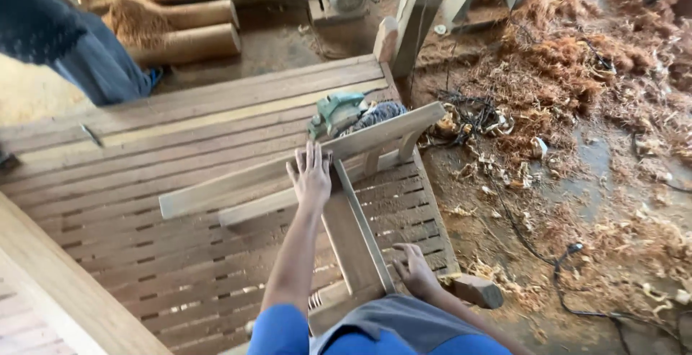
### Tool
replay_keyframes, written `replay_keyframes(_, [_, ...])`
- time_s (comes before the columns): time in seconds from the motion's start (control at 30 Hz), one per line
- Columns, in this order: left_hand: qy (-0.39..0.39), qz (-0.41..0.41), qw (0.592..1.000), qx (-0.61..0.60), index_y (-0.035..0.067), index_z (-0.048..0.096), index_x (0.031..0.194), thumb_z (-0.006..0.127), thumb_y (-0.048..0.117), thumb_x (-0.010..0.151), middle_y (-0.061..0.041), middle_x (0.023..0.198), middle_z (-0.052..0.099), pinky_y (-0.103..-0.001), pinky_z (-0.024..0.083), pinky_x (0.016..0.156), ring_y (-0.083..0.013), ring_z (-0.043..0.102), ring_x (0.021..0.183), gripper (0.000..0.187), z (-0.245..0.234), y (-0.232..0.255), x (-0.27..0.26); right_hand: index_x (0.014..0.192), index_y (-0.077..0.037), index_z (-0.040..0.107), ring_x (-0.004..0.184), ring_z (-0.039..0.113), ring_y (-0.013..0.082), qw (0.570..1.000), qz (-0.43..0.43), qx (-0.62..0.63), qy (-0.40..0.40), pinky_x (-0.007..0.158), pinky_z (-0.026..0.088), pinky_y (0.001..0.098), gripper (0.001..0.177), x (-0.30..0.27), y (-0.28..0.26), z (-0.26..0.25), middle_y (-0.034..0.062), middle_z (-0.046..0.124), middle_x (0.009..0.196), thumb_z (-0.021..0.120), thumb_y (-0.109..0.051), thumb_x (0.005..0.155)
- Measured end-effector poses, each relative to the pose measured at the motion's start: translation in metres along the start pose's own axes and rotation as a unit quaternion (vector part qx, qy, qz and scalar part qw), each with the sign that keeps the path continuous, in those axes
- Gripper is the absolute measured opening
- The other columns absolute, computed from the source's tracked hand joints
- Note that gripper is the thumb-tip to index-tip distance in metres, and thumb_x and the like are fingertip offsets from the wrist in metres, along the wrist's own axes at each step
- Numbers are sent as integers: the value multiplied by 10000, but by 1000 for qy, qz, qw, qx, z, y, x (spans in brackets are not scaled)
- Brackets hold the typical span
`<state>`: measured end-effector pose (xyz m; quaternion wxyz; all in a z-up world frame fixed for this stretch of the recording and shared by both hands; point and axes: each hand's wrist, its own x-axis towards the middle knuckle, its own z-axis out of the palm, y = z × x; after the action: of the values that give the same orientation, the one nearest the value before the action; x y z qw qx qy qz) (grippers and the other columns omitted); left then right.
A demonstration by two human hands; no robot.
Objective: The person sands the frame of a wooden chair using a sanding block. They work on the legs and crossbars, frequently repositioning the chair and their hands to reach different surfaces.
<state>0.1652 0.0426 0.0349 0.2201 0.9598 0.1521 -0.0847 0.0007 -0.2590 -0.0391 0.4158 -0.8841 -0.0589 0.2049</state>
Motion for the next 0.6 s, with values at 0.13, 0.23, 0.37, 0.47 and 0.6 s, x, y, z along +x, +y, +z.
replay_keyframes(0.13, [-16, 6, 1000, 26, 254, 107, 1662, 266, 384, 1100, 52, 1743, 38, -570, -23, 1267, -276, -12, 1606, 598, 36, -12, 4, 1297, -75, 628, 1173, 593, 386, 997, -72, -35, -9, 1005, 503, 465, 375, 10, -14, -3, 191, 614, 1196, 638, -230, 957])
replay_keyframes(0.23, [3, 48, 998, 37, 242, 171, 1665, 311, 400, 1113, 21, 1746, 93, -614, 70, 1265, -289, 57, 1608, 591, 53, -22, -56, 1323, -103, 631, 1122, 635, 476, 999, -47, -14, -19, 900, 585, 525, 365, 4, -19, -5, 240, 609, 1185, 628, -222, 978])
replay_keyframes(0.37, [-18, 120, 990, 69, 222, 232, 1649, 334, 422, 1093, -31, 1728, 180, -610, 178, 1236, -327, 133, 1586, 600, 57, -22, -143, 1296, -160, 674, 1118, 661, 430, 1000, 0, 30, -8, 836, 628, 476, 323, 6, -21, -4, 197, 628, 1199, 633, -211, 979])
replay_keyframes(0.47, [13, 213, 976, 49, 133, 339, 1609, 477, 295, 1031, -100, 1676, 308, -578, 325, 1173, -390, 277, 1520, 616, 61, -30, -196, 1326, -96, 639, 1215, 618, 375, 990, -123, 19, 59, 1017, 521, 462, 374, -4, -60, -8, 164, 632, 1238, 668, -152, 957])
replay_keyframes(0.6, [11, 261, 965, -2, 135, 418, 1574, 579, 273, 968, -99, 1652, 360, -536, 351, 1168, -383, 317, 1502, 642, 77, -49, -202, 1424, -213, 570, 1287, 544, 339, 987, -159, -3, 39, 1082, 457, 486, 574, -1, -84, -8, 100, 534, 1378, 749, -287, 884])
